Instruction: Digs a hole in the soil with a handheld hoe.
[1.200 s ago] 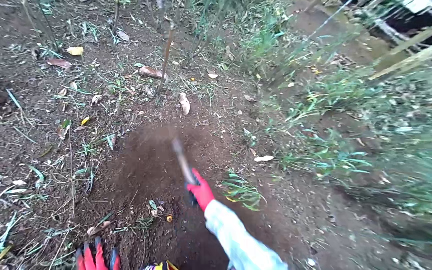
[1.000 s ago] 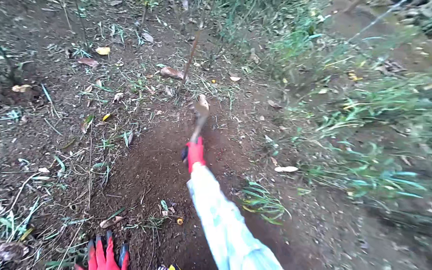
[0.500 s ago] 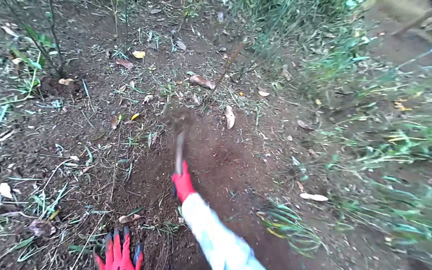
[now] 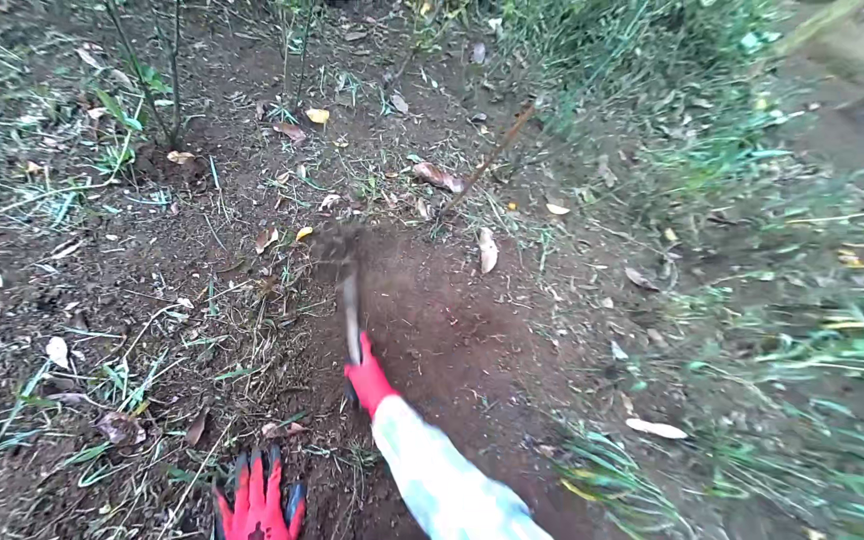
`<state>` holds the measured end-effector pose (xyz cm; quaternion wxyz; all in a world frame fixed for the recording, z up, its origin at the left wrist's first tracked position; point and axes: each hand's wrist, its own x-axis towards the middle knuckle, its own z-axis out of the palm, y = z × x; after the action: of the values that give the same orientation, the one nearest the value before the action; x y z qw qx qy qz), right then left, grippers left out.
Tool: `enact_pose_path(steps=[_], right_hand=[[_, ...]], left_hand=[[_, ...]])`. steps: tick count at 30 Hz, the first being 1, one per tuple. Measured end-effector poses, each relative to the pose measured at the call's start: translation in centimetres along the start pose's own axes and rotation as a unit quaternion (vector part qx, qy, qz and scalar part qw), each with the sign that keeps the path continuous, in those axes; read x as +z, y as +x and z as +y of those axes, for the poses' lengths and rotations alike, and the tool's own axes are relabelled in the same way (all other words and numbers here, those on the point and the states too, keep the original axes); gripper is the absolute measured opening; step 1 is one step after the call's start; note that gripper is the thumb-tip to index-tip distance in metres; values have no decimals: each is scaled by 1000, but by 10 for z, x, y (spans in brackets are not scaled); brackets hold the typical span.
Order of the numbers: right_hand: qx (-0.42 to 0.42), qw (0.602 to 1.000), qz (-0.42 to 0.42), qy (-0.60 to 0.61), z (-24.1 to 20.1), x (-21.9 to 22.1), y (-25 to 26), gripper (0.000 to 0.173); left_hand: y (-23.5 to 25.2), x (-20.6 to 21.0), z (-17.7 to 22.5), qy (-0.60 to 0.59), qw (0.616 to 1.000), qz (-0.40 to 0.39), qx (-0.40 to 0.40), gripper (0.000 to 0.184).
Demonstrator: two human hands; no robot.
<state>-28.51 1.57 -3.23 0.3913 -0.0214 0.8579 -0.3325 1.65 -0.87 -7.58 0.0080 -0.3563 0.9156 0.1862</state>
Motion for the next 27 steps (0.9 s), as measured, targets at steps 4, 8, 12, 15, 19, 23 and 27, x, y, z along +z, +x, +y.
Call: enact_pose_path(steps=[4,8,12,15,19,23,27], right_hand=[[-11,987,-91,-133,-13,-81,-41,78],[-35,994,86,50,-59,-103,25,65],[-35,992,38,116,-37,17,37,73],[-5,988,-146,-51,0,26,-27,83],[-74,969,-124,-202,-33,-65,-33,76],[-79,987,57,126,-84,-42,45,66],[-60,996,-59,43,-44,61,30,77]], left_hand=[[3,0,-2,-1,1000,-2,-6,73],[1,3,-2,1,999,37,3,73],[1,2,-3,-3,1000,10,-5,73],[2,-1,-2,-1,1000,-10,-9,72],[0,6,-1,14,1000,15,-4,74],[1,2,1,-1,1000,10,-5,72],[0,-1,2,-8,999,-33,-18,74]])
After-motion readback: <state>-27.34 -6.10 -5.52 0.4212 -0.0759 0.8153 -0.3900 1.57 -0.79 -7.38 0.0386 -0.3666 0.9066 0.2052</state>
